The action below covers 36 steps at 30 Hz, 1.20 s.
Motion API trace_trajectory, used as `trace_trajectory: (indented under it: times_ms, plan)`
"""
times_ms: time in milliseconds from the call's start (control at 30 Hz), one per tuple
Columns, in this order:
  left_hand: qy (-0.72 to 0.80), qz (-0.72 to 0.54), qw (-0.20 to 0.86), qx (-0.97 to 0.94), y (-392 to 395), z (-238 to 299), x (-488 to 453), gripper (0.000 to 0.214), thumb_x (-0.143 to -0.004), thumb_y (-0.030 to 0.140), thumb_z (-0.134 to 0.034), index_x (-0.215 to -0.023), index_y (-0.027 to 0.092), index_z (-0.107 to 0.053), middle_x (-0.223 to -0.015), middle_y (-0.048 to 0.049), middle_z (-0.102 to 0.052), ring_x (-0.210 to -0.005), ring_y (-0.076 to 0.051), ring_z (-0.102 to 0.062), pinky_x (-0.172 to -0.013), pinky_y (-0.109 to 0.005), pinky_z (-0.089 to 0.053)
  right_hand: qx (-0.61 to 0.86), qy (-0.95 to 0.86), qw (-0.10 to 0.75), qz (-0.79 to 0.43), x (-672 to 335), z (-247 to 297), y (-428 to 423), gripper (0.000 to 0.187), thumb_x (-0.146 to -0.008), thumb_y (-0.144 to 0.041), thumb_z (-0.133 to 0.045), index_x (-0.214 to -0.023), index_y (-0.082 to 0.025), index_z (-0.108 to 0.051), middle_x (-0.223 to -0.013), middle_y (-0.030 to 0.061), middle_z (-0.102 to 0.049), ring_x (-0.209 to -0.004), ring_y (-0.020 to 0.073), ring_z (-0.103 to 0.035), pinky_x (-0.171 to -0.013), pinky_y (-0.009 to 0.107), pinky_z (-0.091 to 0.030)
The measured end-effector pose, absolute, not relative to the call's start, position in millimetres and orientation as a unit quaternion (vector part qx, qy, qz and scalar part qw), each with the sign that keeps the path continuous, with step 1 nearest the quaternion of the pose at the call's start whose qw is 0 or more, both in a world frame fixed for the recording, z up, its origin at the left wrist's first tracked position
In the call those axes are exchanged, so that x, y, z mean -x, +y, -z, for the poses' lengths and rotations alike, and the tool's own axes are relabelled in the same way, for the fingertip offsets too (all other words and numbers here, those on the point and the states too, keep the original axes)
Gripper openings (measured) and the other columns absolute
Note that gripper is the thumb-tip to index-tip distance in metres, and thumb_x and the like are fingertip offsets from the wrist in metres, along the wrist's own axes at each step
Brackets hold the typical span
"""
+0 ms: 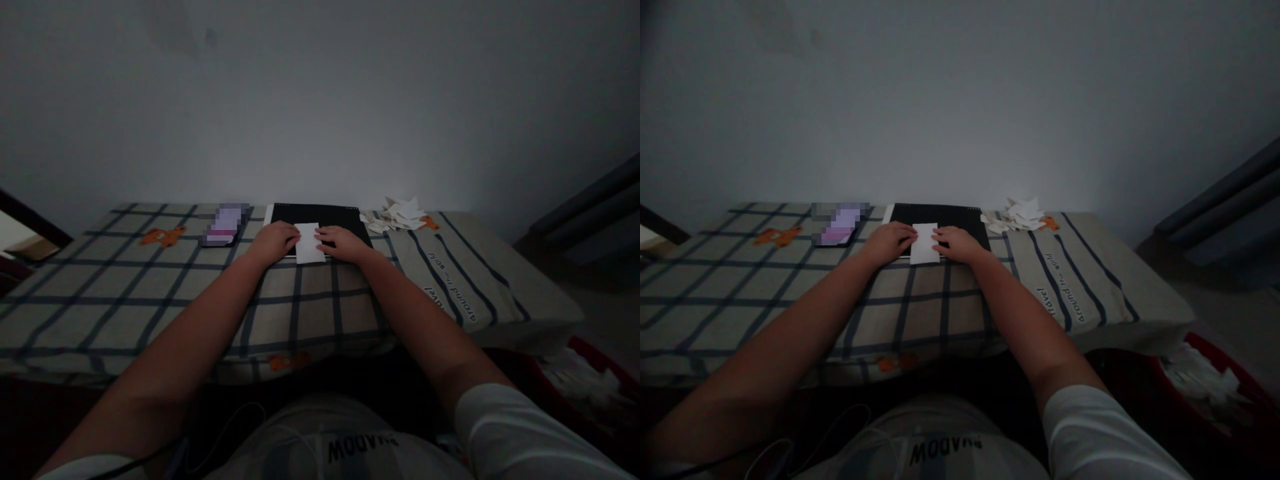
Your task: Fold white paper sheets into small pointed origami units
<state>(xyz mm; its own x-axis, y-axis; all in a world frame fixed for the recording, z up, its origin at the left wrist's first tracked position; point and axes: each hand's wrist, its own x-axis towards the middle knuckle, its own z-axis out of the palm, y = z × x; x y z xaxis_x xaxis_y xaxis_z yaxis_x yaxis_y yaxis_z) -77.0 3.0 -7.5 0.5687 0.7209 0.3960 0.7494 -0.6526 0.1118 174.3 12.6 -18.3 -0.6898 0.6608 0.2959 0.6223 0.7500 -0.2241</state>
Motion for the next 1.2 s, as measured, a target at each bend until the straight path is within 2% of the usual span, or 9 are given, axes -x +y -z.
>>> trace_trajectory:
  times_ms: [133,267,367,533,667,800,867,1000,1200]
  plan:
    - [-0.388,0.219,0.010,0.895,6,9,86,0.045,-0.094,0.047,-0.051,-0.112,0.014,-0.076,-0.120,-0.0145,-0.073,-0.114,-0.028,-0.064,-0.103,-0.043,-0.049,0.355,-0.915,0.184,-0.058,-175,17,12,0.039,-0.095,-0.034,-0.061,-0.128,-0.015,-0.070,-0.142,0.0168,-0.060,-0.134,0.0293,-0.054,-0.113,0.047,-0.041]
    - [-0.400,0.190,-0.020,0.896,1,5,90,0.057,-0.087,0.062,-0.057,-0.122,0.019,-0.072,-0.130,-0.0117,-0.069,-0.122,-0.029,-0.062,-0.107,-0.045,-0.045,0.356,-0.912,0.191,-0.072,-176,17,12,0.037,-0.093,-0.035,-0.064,-0.125,-0.018,-0.072,-0.140,0.0158,-0.062,-0.131,0.0288,-0.056,-0.112,0.048,-0.042]
    - [-0.406,0.166,-0.030,0.898,-2,4,91,0.067,-0.084,0.068,-0.057,-0.129,0.019,-0.068,-0.138,-0.0123,-0.065,-0.128,-0.030,-0.058,-0.112,-0.046,-0.041,0.360,-0.910,0.188,-0.079,-176,14,7,0.042,-0.090,-0.043,-0.068,-0.125,-0.021,-0.072,-0.141,0.0148,-0.061,-0.133,0.0294,-0.054,-0.111,0.049,-0.041]
    - [-0.403,0.164,-0.038,0.900,4,11,96,0.068,-0.091,0.065,-0.047,-0.139,0.019,-0.061,-0.148,-0.0120,-0.056,-0.139,-0.030,-0.049,-0.118,-0.047,-0.034,0.369,-0.915,0.143,-0.084,-171,4,-6,0.065,-0.075,-0.057,-0.079,-0.132,-0.027,-0.067,-0.150,0.0126,-0.053,-0.140,0.0350,-0.045,-0.111,0.055,-0.039]
    - [-0.383,0.194,-0.052,0.902,5,7,98,0.058,-0.093,0.059,-0.047,-0.131,0.018,-0.067,-0.144,-0.0131,-0.060,-0.134,-0.029,-0.053,-0.115,-0.049,-0.038,0.373,-0.914,0.139,-0.081,-169,-1,-9,0.052,-0.082,-0.050,-0.075,-0.127,-0.026,-0.071,-0.147,0.0124,-0.057,-0.136,0.0345,-0.049,-0.110,0.054,-0.039]
    - [-0.351,0.230,-0.078,0.904,-3,-7,96,0.051,-0.096,0.056,-0.045,-0.119,0.020,-0.074,-0.130,-0.0114,-0.069,-0.123,-0.027,-0.060,-0.110,-0.048,-0.044,0.343,-0.913,0.198,-0.091,-170,-3,-6,0.028,-0.094,-0.034,-0.059,-0.110,-0.023,-0.078,-0.118,0.0077,-0.075,-0.115,0.0247,-0.065,-0.101,0.040,-0.046]
    - [-0.345,0.239,-0.087,0.903,-6,-12,95,0.053,-0.098,0.056,-0.039,-0.118,0.022,-0.074,-0.129,-0.0095,-0.069,-0.122,-0.027,-0.060,-0.109,-0.047,-0.044,0.347,-0.901,0.237,-0.106,-171,-5,-5,0.030,-0.096,-0.030,-0.052,-0.104,-0.020,-0.079,-0.106,0.0070,-0.078,-0.102,0.0219,-0.069,-0.092,0.034,-0.049]
    - [-0.367,0.266,-0.062,0.889,-7,-12,94,0.049,-0.092,0.058,-0.052,-0.120,0.022,-0.072,-0.126,-0.0094,-0.070,-0.119,-0.029,-0.061,-0.107,-0.047,-0.045,0.385,-0.834,0.363,-0.153,-170,-5,-5,0.035,-0.096,-0.036,-0.049,-0.095,-0.017,-0.078,-0.096,0.0065,-0.078,-0.091,0.0212,-0.069,-0.083,0.032,-0.051]
    - [-0.478,0.359,-0.116,0.793,-9,-11,93,0.043,-0.093,0.054,-0.051,-0.107,0.019,-0.073,-0.104,-0.0060,-0.075,-0.095,-0.023,-0.066,-0.088,-0.036,-0.052,0.422,-0.678,0.485,-0.356,-165,-5,2,0.037,-0.091,-0.046,-0.054,-0.094,-0.015,-0.073,-0.079,0.0059,-0.075,-0.073,0.0183,-0.069,-0.069,0.029,-0.052]
